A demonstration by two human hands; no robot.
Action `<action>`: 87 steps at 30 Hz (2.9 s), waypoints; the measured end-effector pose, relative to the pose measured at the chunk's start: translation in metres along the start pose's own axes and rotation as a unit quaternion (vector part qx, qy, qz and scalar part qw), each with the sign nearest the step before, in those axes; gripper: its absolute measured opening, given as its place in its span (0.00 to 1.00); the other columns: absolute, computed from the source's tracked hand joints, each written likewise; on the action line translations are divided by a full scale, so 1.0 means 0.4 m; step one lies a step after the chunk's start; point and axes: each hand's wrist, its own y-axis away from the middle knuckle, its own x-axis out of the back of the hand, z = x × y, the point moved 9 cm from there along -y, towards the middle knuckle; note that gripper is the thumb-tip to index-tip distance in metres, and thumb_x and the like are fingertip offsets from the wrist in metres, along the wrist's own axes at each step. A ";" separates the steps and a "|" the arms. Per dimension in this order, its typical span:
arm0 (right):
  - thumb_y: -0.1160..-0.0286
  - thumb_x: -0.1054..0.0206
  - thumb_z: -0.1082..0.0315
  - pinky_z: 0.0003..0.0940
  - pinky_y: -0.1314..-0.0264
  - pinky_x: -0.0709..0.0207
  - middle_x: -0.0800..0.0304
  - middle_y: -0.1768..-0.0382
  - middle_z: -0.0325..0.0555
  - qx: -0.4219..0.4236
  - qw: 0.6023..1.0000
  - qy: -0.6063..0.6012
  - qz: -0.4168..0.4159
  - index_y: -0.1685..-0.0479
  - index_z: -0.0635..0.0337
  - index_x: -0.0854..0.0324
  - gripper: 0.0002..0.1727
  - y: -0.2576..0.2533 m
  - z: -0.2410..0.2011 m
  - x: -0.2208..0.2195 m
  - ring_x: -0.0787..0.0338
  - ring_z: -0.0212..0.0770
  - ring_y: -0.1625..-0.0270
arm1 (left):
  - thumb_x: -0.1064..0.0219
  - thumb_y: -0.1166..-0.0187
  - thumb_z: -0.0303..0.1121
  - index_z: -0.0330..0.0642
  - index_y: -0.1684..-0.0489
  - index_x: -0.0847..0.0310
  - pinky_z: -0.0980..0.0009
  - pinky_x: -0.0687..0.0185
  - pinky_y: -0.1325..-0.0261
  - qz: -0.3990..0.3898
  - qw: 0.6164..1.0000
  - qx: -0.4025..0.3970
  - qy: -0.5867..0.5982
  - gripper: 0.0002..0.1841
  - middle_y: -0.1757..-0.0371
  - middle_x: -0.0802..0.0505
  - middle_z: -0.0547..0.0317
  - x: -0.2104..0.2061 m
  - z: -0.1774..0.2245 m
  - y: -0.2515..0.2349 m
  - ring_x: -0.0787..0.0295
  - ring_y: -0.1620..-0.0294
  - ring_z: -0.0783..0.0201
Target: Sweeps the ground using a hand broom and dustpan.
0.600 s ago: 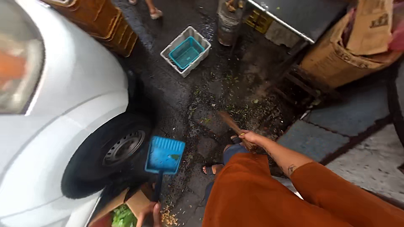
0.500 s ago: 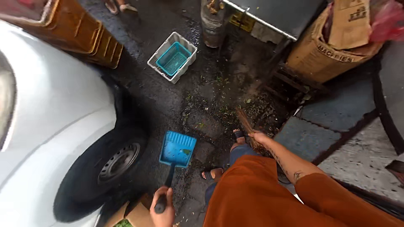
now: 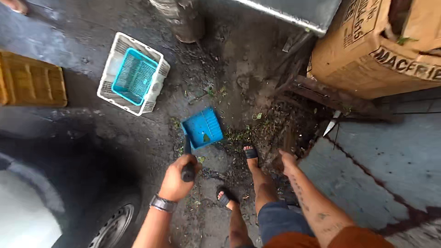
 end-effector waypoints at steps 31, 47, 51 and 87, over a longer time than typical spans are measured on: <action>0.15 0.35 0.57 0.47 0.48 0.14 0.10 0.47 0.53 -0.134 0.946 -0.290 0.047 0.25 0.58 0.25 0.24 0.266 0.398 -0.344 0.10 0.44 0.51 | 0.29 0.22 0.44 0.43 0.50 0.11 0.62 0.13 0.35 -0.246 0.951 -0.182 -0.047 0.15 0.47 0.06 0.57 0.175 -0.212 -0.396 0.09 0.44 0.68; 0.28 0.25 0.66 0.63 0.32 0.21 0.18 0.30 0.64 -0.131 0.959 -0.249 0.019 0.11 0.54 0.37 0.42 0.231 0.383 -0.619 0.16 0.59 0.31 | 0.27 0.24 0.37 0.43 0.55 0.12 0.56 0.12 0.41 -0.304 0.926 -0.171 -0.147 0.09 0.50 0.07 0.57 0.024 -0.220 -0.448 0.09 0.50 0.64; 0.33 0.21 0.59 0.65 0.23 0.27 0.20 0.25 0.63 -0.058 0.989 -0.082 -0.106 0.05 0.48 0.44 0.51 0.209 0.299 -0.752 0.20 0.61 0.24 | 0.29 0.21 0.39 0.42 0.53 0.12 0.58 0.14 0.38 -0.308 0.921 -0.180 -0.159 0.11 0.50 0.07 0.55 0.016 -0.250 -0.433 0.09 0.48 0.64; 0.21 0.32 0.62 0.46 0.68 0.18 0.15 0.55 0.51 -0.271 0.819 -0.504 0.053 0.16 0.48 0.34 0.32 0.351 0.728 -0.589 0.15 0.44 0.65 | 0.30 0.24 0.37 0.34 0.48 0.16 0.65 0.16 0.36 -0.312 0.932 -0.132 -0.131 0.15 0.47 0.08 0.52 0.027 -0.225 -0.471 0.11 0.45 0.67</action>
